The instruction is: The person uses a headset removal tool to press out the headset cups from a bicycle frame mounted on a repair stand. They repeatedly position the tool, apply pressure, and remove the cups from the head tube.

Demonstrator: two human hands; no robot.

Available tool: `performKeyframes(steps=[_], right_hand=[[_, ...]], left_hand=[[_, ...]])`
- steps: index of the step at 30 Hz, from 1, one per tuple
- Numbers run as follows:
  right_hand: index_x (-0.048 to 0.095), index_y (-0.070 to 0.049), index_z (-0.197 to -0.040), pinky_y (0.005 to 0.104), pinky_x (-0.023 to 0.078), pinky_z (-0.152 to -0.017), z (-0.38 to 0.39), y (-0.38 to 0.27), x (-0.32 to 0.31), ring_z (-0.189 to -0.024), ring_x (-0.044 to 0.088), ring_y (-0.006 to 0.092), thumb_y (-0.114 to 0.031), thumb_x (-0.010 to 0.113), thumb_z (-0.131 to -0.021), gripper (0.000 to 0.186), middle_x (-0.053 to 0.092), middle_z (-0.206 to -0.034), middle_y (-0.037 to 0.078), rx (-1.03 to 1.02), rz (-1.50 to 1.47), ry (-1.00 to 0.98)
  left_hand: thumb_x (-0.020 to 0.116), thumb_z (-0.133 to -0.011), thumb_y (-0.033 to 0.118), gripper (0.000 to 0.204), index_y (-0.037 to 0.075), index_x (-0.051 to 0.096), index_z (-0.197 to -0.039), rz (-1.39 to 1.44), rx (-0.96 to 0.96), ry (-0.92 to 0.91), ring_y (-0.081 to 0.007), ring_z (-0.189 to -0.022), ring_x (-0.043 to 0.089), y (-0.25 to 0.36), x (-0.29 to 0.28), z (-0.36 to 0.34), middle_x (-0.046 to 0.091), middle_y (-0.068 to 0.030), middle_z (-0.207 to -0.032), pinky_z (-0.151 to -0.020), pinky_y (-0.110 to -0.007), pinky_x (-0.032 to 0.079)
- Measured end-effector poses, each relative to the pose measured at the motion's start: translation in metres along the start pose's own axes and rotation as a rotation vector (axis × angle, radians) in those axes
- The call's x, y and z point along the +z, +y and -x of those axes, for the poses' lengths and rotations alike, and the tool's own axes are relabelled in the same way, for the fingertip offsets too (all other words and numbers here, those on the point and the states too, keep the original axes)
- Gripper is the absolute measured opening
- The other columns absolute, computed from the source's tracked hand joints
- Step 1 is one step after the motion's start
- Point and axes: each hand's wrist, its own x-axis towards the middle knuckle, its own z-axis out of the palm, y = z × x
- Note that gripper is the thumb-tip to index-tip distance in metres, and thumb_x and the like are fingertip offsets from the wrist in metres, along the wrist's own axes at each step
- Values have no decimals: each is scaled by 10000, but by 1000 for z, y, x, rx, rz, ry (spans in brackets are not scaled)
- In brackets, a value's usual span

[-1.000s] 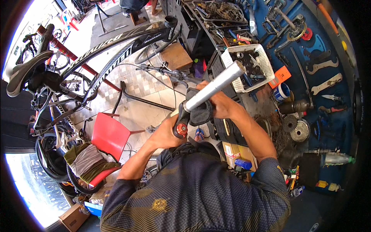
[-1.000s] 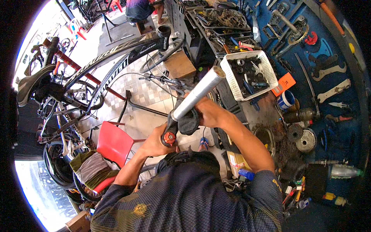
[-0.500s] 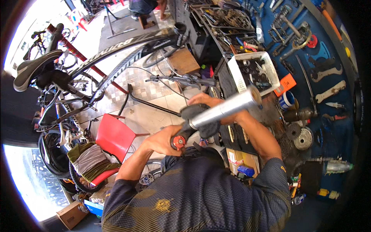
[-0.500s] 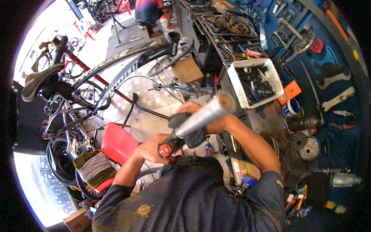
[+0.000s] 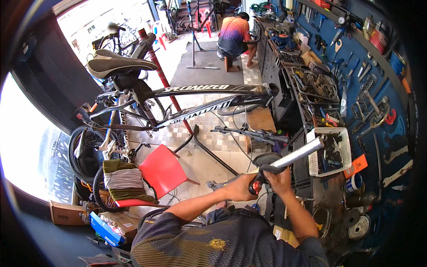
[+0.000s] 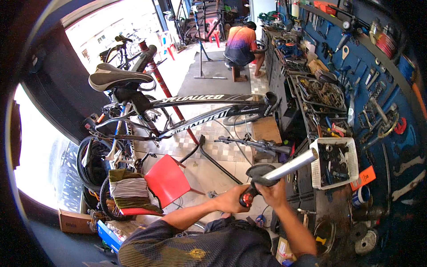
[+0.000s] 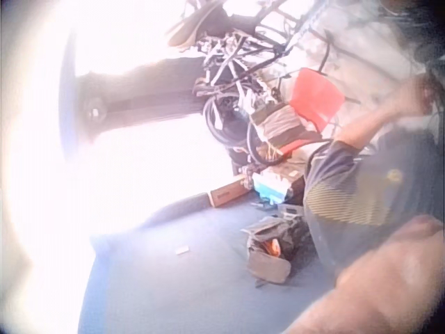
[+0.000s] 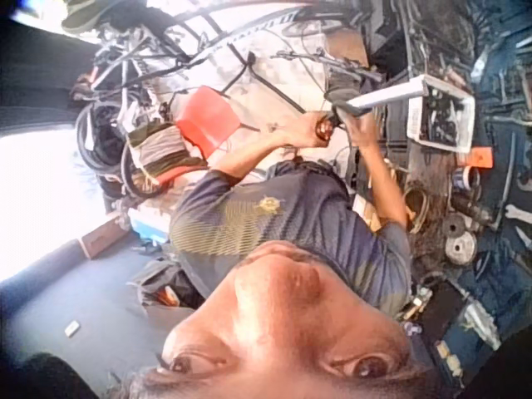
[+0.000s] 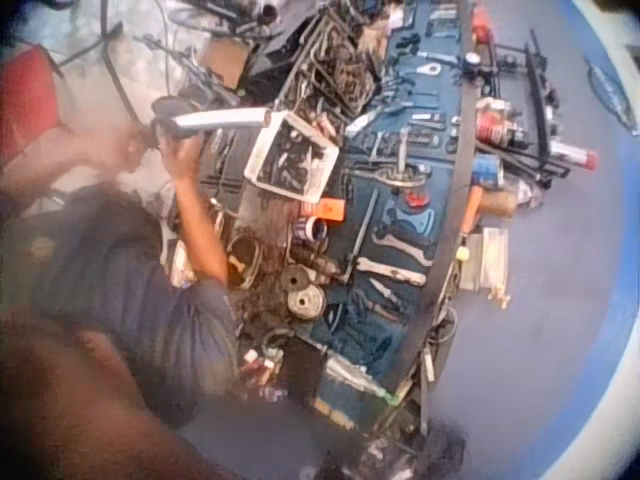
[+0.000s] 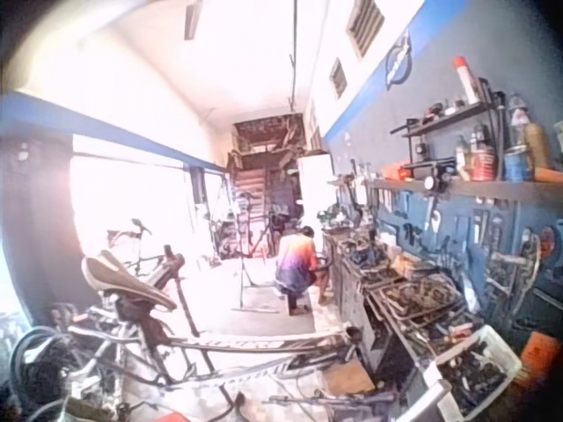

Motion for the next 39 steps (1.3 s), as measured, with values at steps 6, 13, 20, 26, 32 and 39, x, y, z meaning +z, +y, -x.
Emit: performKeyframes(steps=[6, 13, 20, 26, 32, 39], right_hand=[[746, -4, -1006, 354, 548, -849, -17, -7, 26, -891, 700, 183, -98, 793, -846, 191, 750, -948, 73, 72, -71, 214], [721, -25, -1022, 308, 557, -793, -39, -28, 39, -826, 686, 123, -101, 805, -897, 168, 746, -926, 19, 19, -249, 500], [718, -3, -1004, 296, 505, -753, -51, -60, 5, -815, 626, 100, -178, 771, -951, 190, 713, -872, 15, -80, -142, 579], [713, -4, -942, 319, 516, -708, -66, -82, -32, -750, 628, 115, -165, 767, -934, 170, 695, -847, 1, -105, -293, 755], [690, -42, -965, 353, 515, -702, -88, -92, -59, -695, 615, 147, -245, 700, -957, 203, 661, -789, 6, 14, -343, 1014], [555, -89, -855, 352, 488, -701, -64, -122, -187, -640, 521, 184, -509, 523, -1060, 468, 559, -701, 68, -255, -546, 813]], left_hand=[[782, -733, 107, 370, -14, 596, -1029, 112, -13, -31, -169, -776, 575, -1, -1, -4, 631, -54, -835, -716, -359, 507], [789, -722, 91, 325, -12, 612, -974, 57, -13, 44, -154, -729, 579, -1, -6, -12, 635, -56, -782, -681, -353, 506], [775, -712, 69, 303, -2, 596, -946, 31, 18, 91, -131, -707, 568, 14, 12, -13, 611, -42, -767, -664, -334, 502], [803, -716, 101, 318, 8, 614, -955, 37, -86, 38, -133, -712, 568, 9, 28, -12, 617, -42, -783, -673, -334, 507], [770, -726, 79, 310, -1, 578, -956, 44, -48, 45, -156, -723, 564, -12, 35, -9, 594, -57, -774, -685, -343, 495], [777, -741, 96, 315, -10, 589, -970, 111, -147, 85, -132, -724, 557, -59, 28, -7, 590, -30, -792, -675, -321, 494]])
